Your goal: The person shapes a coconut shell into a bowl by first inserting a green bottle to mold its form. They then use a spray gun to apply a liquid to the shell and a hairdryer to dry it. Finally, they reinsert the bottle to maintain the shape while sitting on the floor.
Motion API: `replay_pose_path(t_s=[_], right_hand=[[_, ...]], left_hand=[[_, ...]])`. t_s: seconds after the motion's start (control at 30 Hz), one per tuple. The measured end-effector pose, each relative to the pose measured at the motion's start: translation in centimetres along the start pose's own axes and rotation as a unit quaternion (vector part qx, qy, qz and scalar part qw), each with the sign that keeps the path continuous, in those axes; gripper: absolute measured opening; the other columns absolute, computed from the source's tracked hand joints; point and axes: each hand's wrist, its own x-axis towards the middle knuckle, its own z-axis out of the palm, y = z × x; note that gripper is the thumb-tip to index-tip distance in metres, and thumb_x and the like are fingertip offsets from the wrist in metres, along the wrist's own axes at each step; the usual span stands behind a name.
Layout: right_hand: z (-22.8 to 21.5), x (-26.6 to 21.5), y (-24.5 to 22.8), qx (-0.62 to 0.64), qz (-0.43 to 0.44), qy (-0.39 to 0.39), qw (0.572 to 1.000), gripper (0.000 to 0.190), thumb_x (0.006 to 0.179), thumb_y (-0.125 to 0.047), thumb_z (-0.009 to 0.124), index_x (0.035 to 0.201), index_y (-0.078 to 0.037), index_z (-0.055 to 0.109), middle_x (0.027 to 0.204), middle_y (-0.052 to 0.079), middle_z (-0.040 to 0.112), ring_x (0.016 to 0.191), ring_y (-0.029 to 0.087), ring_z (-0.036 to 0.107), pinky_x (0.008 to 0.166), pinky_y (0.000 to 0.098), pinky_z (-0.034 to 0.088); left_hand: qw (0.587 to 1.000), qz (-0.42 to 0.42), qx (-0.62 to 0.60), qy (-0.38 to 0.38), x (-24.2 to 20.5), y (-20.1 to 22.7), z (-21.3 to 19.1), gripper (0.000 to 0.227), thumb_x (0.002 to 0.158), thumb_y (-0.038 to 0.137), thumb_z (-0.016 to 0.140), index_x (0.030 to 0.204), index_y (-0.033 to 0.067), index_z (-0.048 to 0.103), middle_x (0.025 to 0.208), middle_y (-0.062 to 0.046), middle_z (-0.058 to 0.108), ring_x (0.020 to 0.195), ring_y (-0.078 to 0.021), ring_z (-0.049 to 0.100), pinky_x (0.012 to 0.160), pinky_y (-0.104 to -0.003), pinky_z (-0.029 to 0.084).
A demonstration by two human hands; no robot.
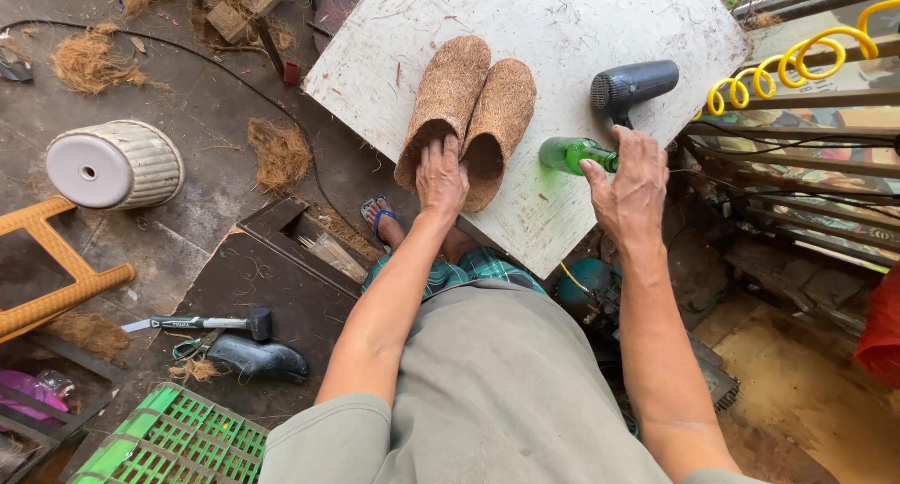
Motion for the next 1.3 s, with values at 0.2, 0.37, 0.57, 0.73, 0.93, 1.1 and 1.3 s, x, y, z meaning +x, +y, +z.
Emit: replay_pose_path(t_s=[0.2, 0.37, 0.57, 0.73, 0.93, 1.1, 1.3], right_hand=[[2.4, -0.7, -0.7, 0.082, -0.127, 0.059, 0.987, 0.013, 0.098, -0.024, 0.073, 0.108, -0.017, 0.071, 0.096, 0.000, 0.064, 0.090, 0.022, 0.065, 0.079, 0.0338, 0.054], [7.1, 0.1, -5.2, 0.193, -0.035, -0.129, 0.972, 0.031, 0.093, -0.023, 0.070, 0.119, -0.007, 0.066, 0.135, 0.023, 0.043, 0.119, 0.047, 0.051, 0.093, 0.0542, 0.050], [13.7, -0.4, -3.7, 0.178, 0.045, -0.237, 0.954, 0.060, 0.093, -0.022, 0.065, 0.146, -0.002, 0.045, 0.162, 0.025, 0.012, 0.133, 0.058, 0.037, 0.108, 0.0665, 0.041], [12.2, -1.2, -4.6, 0.176, 0.013, -0.205, 0.963, 0.060, 0.093, -0.012, 0.061, 0.146, 0.007, 0.040, 0.161, 0.029, 0.015, 0.133, 0.059, 0.037, 0.106, 0.0679, 0.041], [12.2, -0.6, -5.5, 0.201, 0.033, -0.278, 0.939, 0.065, 0.089, -0.024, 0.069, 0.146, -0.003, 0.046, 0.161, 0.026, 0.016, 0.132, 0.051, 0.043, 0.105, 0.0507, 0.050], [10.4, 1.5, -8.7, 0.173, -0.085, -0.354, 0.915, 0.039, 0.090, -0.034, 0.069, 0.128, -0.025, 0.066, 0.141, 0.002, 0.057, 0.117, 0.027, 0.064, 0.099, 0.0407, 0.054], [6.4, 3.9, -19.2, 0.165, -0.182, -0.355, 0.902, 0.038, 0.092, -0.023, 0.067, 0.129, -0.014, 0.064, 0.131, 0.013, 0.063, 0.114, 0.035, 0.065, 0.099, 0.0469, 0.053]], left_hand=[[0.997, -0.049, -0.063, -0.023, 0.8, -0.2, -1.4, 0.057, 0.086, 0.024, 0.072, 0.134, 0.0019, 0.050, 0.114, -0.019, 0.054, 0.102, -0.0338, 0.058, 0.077, -0.045, 0.055], [0.997, -0.053, -0.053, -0.031, 0.4, -0.6, 0.2, 0.057, 0.088, 0.030, 0.071, 0.133, 0.0006, 0.050, 0.120, -0.021, 0.053, 0.107, -0.0387, 0.058, 0.080, -0.049, 0.055], [0.998, -0.049, -0.008, -0.028, 0.3, 0.3, 0.8, 0.054, 0.090, 0.026, 0.067, 0.131, -0.0035, 0.049, 0.122, -0.024, 0.053, 0.107, -0.0384, 0.059, 0.078, -0.047, 0.055], [0.998, -0.043, 0.021, -0.026, 0.5, 0.4, 1.4, 0.047, 0.090, 0.018, 0.062, 0.130, -0.0031, 0.051, 0.119, -0.022, 0.055, 0.102, -0.0334, 0.060, 0.075, -0.042, 0.055], [0.988, -0.002, 0.031, 0.151, 0.4, -1.3, -1.3, 0.040, 0.074, 0.014, 0.058, 0.114, 0.0095, 0.058, 0.099, -0.009, 0.053, 0.084, -0.0308, 0.055, 0.063, -0.046, 0.048], [0.979, -0.080, 0.019, 0.187, -2.0, -4.5, -9.2, 0.032, 0.077, 0.007, 0.053, 0.102, 0.0174, 0.070, 0.098, -0.003, 0.062, 0.090, -0.0241, 0.058, 0.079, -0.043, 0.047], [0.926, -0.149, 0.028, 0.344, -7.4, -11.6, -19.5, 0.020, 0.075, 0.004, 0.056, 0.088, 0.0136, 0.068, 0.095, -0.003, 0.062, 0.089, -0.0282, 0.059, 0.085, -0.041, 0.046]])
